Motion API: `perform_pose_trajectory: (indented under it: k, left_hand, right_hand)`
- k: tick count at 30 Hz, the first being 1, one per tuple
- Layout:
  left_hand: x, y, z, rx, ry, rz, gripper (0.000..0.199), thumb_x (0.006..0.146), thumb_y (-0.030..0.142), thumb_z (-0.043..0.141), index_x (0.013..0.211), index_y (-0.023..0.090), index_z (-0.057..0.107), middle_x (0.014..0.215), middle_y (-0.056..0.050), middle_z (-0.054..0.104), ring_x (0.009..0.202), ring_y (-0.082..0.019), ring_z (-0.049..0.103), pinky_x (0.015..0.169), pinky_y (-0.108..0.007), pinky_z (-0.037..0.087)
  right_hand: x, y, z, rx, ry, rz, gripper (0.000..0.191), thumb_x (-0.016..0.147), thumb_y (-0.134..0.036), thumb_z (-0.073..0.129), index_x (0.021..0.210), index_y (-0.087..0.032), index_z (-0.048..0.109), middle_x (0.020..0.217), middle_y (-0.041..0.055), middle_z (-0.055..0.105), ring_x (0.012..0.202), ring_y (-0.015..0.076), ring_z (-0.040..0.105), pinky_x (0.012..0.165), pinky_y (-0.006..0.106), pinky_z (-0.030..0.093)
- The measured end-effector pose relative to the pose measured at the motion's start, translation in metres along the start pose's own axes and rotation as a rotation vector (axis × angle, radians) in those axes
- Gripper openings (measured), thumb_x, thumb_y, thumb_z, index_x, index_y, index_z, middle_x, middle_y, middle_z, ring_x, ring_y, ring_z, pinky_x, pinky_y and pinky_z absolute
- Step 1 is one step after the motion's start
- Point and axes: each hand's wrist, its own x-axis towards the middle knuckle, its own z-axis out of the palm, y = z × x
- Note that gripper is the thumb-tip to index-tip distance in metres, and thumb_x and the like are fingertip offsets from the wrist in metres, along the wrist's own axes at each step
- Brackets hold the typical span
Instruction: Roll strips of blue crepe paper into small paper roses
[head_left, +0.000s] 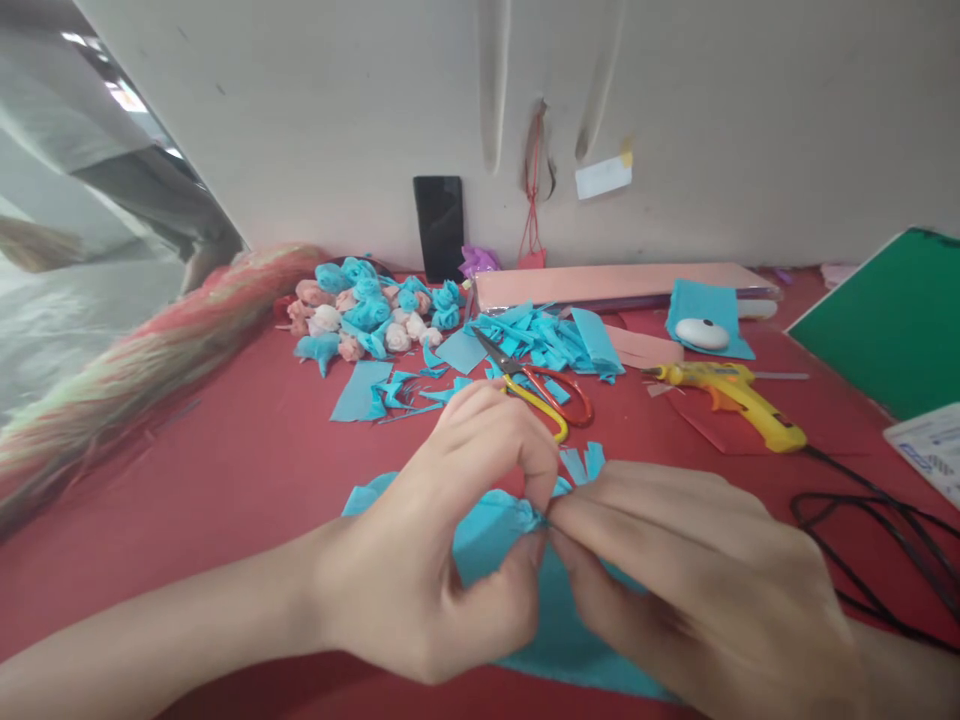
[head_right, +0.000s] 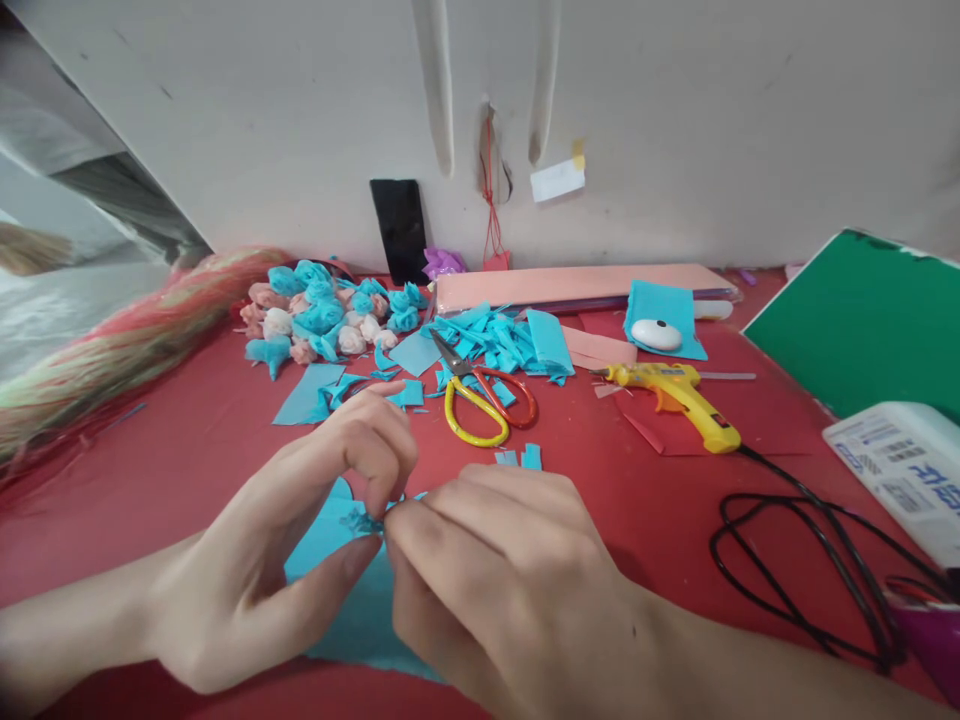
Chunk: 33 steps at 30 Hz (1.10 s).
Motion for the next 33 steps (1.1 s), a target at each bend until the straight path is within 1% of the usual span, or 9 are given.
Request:
perform_pose_trajectory:
  k: [4,8,10,12,16,22,26,29,33]
  left_hand:
    - [-0.0001,-0.0028,0.0003,0.004,0.005,0.017,0.023,0.067,0.005,0.047,0.082,0.022,0.042,0.080,-0.001,0.049,0.079,-0.018,0.047,0.075,-0.035,0.041]
    - [0.0013,-0.0047,0.0009,0.021,0.015,0.013,0.022,0.070,0.004,0.046,0.082,0.022,0.043,0.077,0.001,0.050,0.075,-0.017,0.047,0.083,-0.037,0.040]
    - [0.0025,-0.0054,0.0014,0.002,0.018,0.010,0.023,0.071,0.003,0.047,0.084,0.022,0.045,0.076,0.002,0.053,0.076,-0.016,0.049,0.086,-0.037,0.039]
    - [0.0028,-0.0062,0.0023,-0.039,0.031,-0.001,0.022,0.073,0.003,0.049,0.084,0.021,0.046,0.076,0.002,0.056,0.077,-0.015,0.049,0.084,-0.033,0.040]
    - [0.0004,-0.0071,0.0040,-0.139,0.053,-0.076,0.020,0.076,0.002,0.051,0.084,0.020,0.046,0.079,0.004,0.055,0.079,-0.011,0.048,0.083,-0.027,0.040]
    - [0.0007,-0.0065,0.0061,-0.251,0.062,-0.181,0.019,0.077,0.002,0.054,0.083,0.019,0.048,0.083,0.004,0.048,0.079,-0.009,0.047,0.077,-0.020,0.042]
    - [0.0010,-0.0068,0.0076,-0.343,0.077,-0.259,0.016,0.081,0.004,0.054,0.084,0.019,0.049,0.081,0.006,0.048,0.077,-0.007,0.047,0.072,-0.015,0.042]
    - [-0.0009,-0.0057,0.0079,-0.392,0.100,-0.273,0.013,0.085,0.008,0.056,0.084,0.019,0.050,0.080,0.007,0.050,0.077,-0.006,0.048,0.074,-0.014,0.042]
    - [-0.0020,-0.0031,0.0082,-0.554,0.113,-0.320,0.009,0.089,0.015,0.059,0.084,0.019,0.052,0.079,0.006,0.050,0.074,-0.006,0.050,0.068,-0.015,0.044]
  right_hand:
    - [0.0001,0.0016,-0.0006,0.058,-0.018,0.029,0.032,0.092,-0.012,0.045,0.067,-0.018,0.063,0.059,-0.0003,0.069,0.046,0.0112,0.061,0.047,0.025,0.047]
    - [-0.0006,0.0032,-0.0006,0.134,-0.038,0.077,0.028,0.091,-0.012,0.047,0.070,-0.018,0.065,0.059,-0.0015,0.069,0.049,0.0102,0.064,0.049,0.021,0.049]
    - [0.0004,0.0036,0.0002,0.192,-0.011,0.109,0.028,0.090,-0.013,0.049,0.067,-0.018,0.064,0.059,-0.0021,0.070,0.048,0.0089,0.064,0.048,0.018,0.050]
    - [0.0025,0.0036,0.0011,0.247,0.014,0.146,0.028,0.088,-0.011,0.052,0.063,-0.019,0.063,0.059,-0.0023,0.071,0.047,0.0088,0.064,0.045,0.016,0.049]
    - [0.0068,0.0028,0.0014,0.305,0.029,0.210,0.026,0.081,-0.007,0.055,0.059,-0.019,0.063,0.057,-0.0023,0.071,0.048,0.0100,0.066,0.041,0.015,0.047]
    - [0.0077,0.0025,0.0005,0.223,0.024,0.149,0.025,0.083,-0.008,0.055,0.062,-0.016,0.066,0.059,0.0010,0.071,0.050,0.0107,0.066,0.046,0.017,0.048]
    - [0.0075,0.0028,0.0003,0.214,0.001,0.150,0.028,0.084,-0.006,0.053,0.063,-0.015,0.067,0.050,-0.0016,0.064,0.044,0.0096,0.060,0.047,0.019,0.047]
    - [0.0076,0.0038,-0.0002,0.282,-0.014,0.227,0.029,0.083,-0.006,0.054,0.059,-0.017,0.066,0.047,-0.0033,0.061,0.042,0.0090,0.057,0.044,0.018,0.047]
    - [0.0093,0.0051,-0.0016,0.515,-0.056,0.385,0.027,0.077,-0.003,0.057,0.057,-0.019,0.065,0.050,-0.0059,0.064,0.045,0.0056,0.061,0.047,0.009,0.048]
